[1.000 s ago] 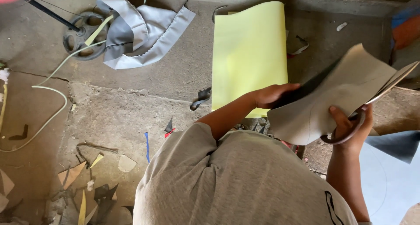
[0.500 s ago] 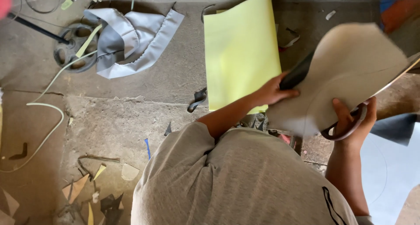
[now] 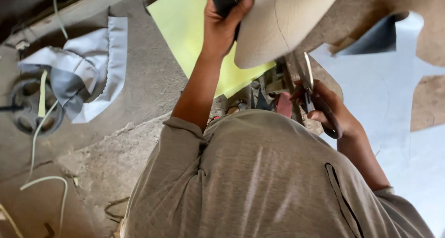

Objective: Cutting out fabric patterns using scissors on a workbench

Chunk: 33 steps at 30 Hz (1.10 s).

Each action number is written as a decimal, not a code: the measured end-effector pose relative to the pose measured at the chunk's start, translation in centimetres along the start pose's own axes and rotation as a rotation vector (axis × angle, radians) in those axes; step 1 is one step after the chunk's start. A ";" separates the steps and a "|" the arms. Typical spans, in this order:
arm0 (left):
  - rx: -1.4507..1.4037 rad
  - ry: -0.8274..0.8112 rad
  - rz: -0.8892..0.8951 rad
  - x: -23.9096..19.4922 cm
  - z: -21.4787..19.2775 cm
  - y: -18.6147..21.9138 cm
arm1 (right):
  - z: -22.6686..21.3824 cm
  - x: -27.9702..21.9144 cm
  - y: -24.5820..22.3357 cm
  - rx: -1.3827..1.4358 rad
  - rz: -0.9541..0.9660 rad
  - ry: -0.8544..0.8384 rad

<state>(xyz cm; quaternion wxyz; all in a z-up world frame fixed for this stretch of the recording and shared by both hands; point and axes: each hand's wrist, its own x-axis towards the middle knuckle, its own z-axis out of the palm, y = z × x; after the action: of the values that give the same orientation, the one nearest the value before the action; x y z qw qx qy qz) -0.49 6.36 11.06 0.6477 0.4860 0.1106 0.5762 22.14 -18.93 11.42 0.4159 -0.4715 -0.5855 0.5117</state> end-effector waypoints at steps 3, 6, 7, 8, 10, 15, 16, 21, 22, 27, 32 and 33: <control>-0.069 -0.116 0.077 0.4 1.3 0.6 | 0.5 -0.8 -0.8 0.116 0.039 -0.050; 0.063 -0.110 0.108 0.5 2.3 0.2 | 0.5 -1.6 -1.6 0.085 0.018 0.017; 0.098 -0.087 0.108 0.5 2.6 -0.2 | 0.3 -1.6 -2.1 0.017 0.006 0.018; 0.134 -0.064 0.108 0.5 2.9 -0.5 | 0.2 -1.6 -2.7 -0.051 -0.005 0.017; 0.115 -0.085 0.075 0.4 3.4 -0.7 | 0.3 -1.7 -3.6 -0.069 0.004 0.042; -0.280 0.012 -0.035 0.6 3.5 -5.0 | 0.2 -3.2 -3.7 -0.046 0.110 0.060; -0.286 0.115 -0.228 0.6 3.0 -6.7 | 0.2 -3.5 -3.3 0.039 0.168 0.054; -0.068 0.063 -0.913 -3.6 3.8 -13.1 | 1.1 -5.3 -1.5 0.165 0.255 0.172; -0.178 0.018 -0.941 -4.8 4.2 -14.1 | 1.3 -5.5 -2.1 0.176 0.262 0.194; -0.213 -0.200 -0.868 -6.4 6.0 -17.3 | 2.4 -7.7 -3.1 0.187 0.158 0.299; 0.089 -0.431 -0.300 -2.3 9.2 -16.3 | 4.0 -9.7 -3.9 0.219 0.194 0.481; 0.072 -0.458 -0.315 -1.4 9.7 -16.0 | 4.3 -10.1 -3.6 0.220 0.198 0.516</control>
<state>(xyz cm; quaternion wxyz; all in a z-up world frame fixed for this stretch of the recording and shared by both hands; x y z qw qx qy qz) 16.06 2.49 3.26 0.7197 0.6031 0.0559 0.3395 19.57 -29.82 14.40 0.5475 -0.5930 -0.3527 0.4735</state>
